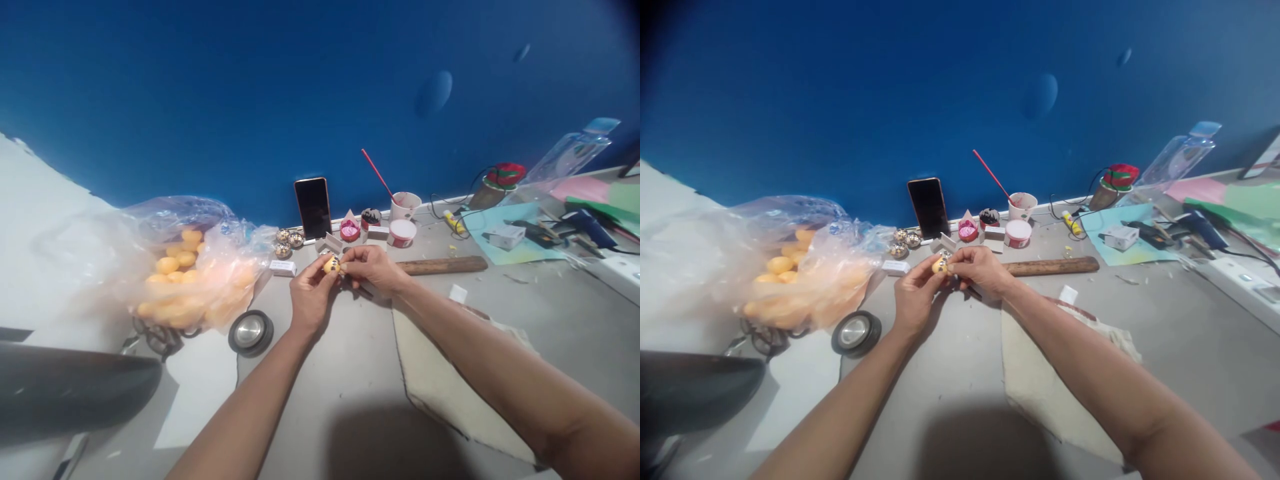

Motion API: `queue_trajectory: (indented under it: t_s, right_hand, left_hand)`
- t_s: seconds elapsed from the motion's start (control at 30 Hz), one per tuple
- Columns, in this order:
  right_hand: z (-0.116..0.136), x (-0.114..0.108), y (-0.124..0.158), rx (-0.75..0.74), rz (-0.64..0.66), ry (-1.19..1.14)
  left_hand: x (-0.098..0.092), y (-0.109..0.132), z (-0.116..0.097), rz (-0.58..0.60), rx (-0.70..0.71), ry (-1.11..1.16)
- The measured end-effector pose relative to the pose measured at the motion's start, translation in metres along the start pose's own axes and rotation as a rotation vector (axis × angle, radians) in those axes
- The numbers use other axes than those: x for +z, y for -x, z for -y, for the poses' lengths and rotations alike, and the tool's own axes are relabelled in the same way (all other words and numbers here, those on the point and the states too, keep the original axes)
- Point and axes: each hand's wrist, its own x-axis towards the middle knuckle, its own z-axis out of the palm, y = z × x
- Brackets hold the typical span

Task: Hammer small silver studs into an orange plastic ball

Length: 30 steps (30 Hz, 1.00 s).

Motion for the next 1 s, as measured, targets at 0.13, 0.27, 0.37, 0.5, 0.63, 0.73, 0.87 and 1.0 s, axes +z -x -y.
queue_trajectory:
  t_s: [0.13, 0.27, 0.37, 0.5, 0.63, 0.73, 0.87, 1.0]
  right_hand:
    - [-0.002, -0.001, 0.0, -0.008, 0.004, 0.008]
    - [-0.006, -0.002, 0.0, -0.06, 0.041, -0.037]
    - [-0.009, -0.003, -0.002, -0.054, 0.052, -0.168]
    - [-0.012, -0.006, -0.004, -0.029, 0.066, -0.174]
    - [-0.011, -0.006, -0.004, -0.036, 0.07, -0.057]
    - [-0.009, -0.003, -0.003, -0.021, 0.065, -0.023]
    - [-0.006, 0.003, 0.0, 0.017, 0.037, -0.056]
    - [-0.005, 0.004, -0.002, 0.033, 0.056, -0.046]
  left_hand:
    - [0.0, 0.0, -0.001, 0.007, -0.001, -0.014]
    - [0.002, 0.001, 0.002, 0.053, -0.05, 0.06]
    - [0.003, -0.001, 0.007, 0.076, -0.124, 0.186]
    - [0.003, -0.002, 0.009, 0.094, -0.162, 0.241]
    - [0.002, -0.001, 0.003, 0.072, -0.106, 0.157]
    - [0.003, 0.001, -0.002, 0.037, -0.06, 0.046]
    - [0.005, 0.002, -0.007, 0.001, -0.064, -0.057]
    - [0.002, 0.0, -0.008, -0.032, -0.087, -0.1]
